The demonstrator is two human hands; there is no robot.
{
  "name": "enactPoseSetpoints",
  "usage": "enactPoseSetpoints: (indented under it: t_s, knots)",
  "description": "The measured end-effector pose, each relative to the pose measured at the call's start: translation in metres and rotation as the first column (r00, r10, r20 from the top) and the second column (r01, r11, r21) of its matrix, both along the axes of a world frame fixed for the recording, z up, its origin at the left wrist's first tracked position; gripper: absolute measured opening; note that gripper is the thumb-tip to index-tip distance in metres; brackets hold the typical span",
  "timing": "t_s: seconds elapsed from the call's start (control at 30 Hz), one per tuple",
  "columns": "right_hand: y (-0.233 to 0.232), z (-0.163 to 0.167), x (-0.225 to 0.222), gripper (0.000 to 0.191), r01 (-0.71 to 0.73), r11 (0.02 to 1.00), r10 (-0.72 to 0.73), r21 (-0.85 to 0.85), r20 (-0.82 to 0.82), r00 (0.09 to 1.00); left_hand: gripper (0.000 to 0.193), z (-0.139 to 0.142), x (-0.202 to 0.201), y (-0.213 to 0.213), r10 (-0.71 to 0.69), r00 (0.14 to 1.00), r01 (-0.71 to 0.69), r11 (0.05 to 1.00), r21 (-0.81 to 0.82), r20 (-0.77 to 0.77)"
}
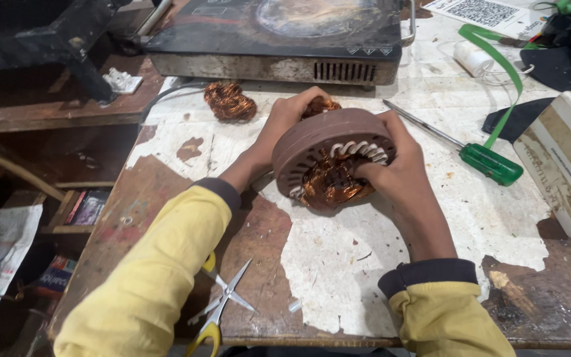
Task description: The person winds copper wire into the slots of a motor stator by hand, then uses scissors to trim the wire and continues winding. The person adjusts the stator orientation to access different slots.
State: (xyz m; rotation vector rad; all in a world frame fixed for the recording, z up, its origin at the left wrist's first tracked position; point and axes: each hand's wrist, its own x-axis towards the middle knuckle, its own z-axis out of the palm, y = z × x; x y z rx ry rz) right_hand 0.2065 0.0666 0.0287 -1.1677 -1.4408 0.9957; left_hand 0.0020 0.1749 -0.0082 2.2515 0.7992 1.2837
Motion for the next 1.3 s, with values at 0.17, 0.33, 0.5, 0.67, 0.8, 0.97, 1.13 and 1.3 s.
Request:
enactPoseSetpoints:
  t_s: [0.17, 0.33, 0.5, 0.67, 0.8, 0.97, 1.13, 1.3]
  knots:
    - [0.003, -0.010, -0.006, 0.043, 0.034, 0.987, -0.019, 0.158, -0.097, 0.995, 0.034, 0.004, -0.025, -0.005, 0.133, 0.952, -0.109, 0.989, 0.102, -0.277]
    - [0.007, -0.014, -0.011, 0.040, 0.119, 0.966, -0.114, 0.228, -0.034, 0.993, 0.038, 0.051, -0.083, -0.054, 0.333, 0.761, -0.333, 0.937, 0.105, -0.557]
    - [0.003, -0.016, -0.017, 0.033, 0.170, 0.936, -0.197, 0.309, 0.058, 0.979, 0.065, 0.050, -0.098, -0.185, 0.247, 0.257, -0.528, 0.846, 0.078, -0.934]
    - [0.000, -0.014, -0.020, 0.033, 0.131, 0.882, -0.204, 0.453, 0.116, 0.972, 0.092, 0.015, -0.072, -0.264, 0.431, 0.525, -0.141, 0.894, 0.425, -0.734]
    - [-0.003, -0.014, -0.019, 0.033, 0.141, 0.895, -0.244, 0.423, 0.201, 0.949, 0.083, 0.016, -0.084, -0.252, 0.426, 0.271, -0.098, 0.904, 0.416, -0.863]
    - [-0.005, -0.015, -0.013, 0.040, 0.077, 0.859, -0.229, 0.506, 0.244, 0.942, 0.078, 0.018, -0.083, -0.191, 0.116, 0.591, -0.432, 0.882, -0.192, -0.799]
    - [-0.012, -0.018, -0.007, 0.049, 0.006, 0.904, -0.081, 0.428, 0.155, 0.985, 0.066, 0.006, -0.066, -0.136, 0.490, 0.568, -0.636, 0.771, 0.025, -0.661]
    - [-0.017, -0.021, -0.001, 0.062, -0.015, 0.949, 0.010, 0.314, 0.018, 1.000, 0.059, 0.008, -0.057, -0.159, 0.633, 0.652, -0.654, 0.748, 0.114, -0.417]
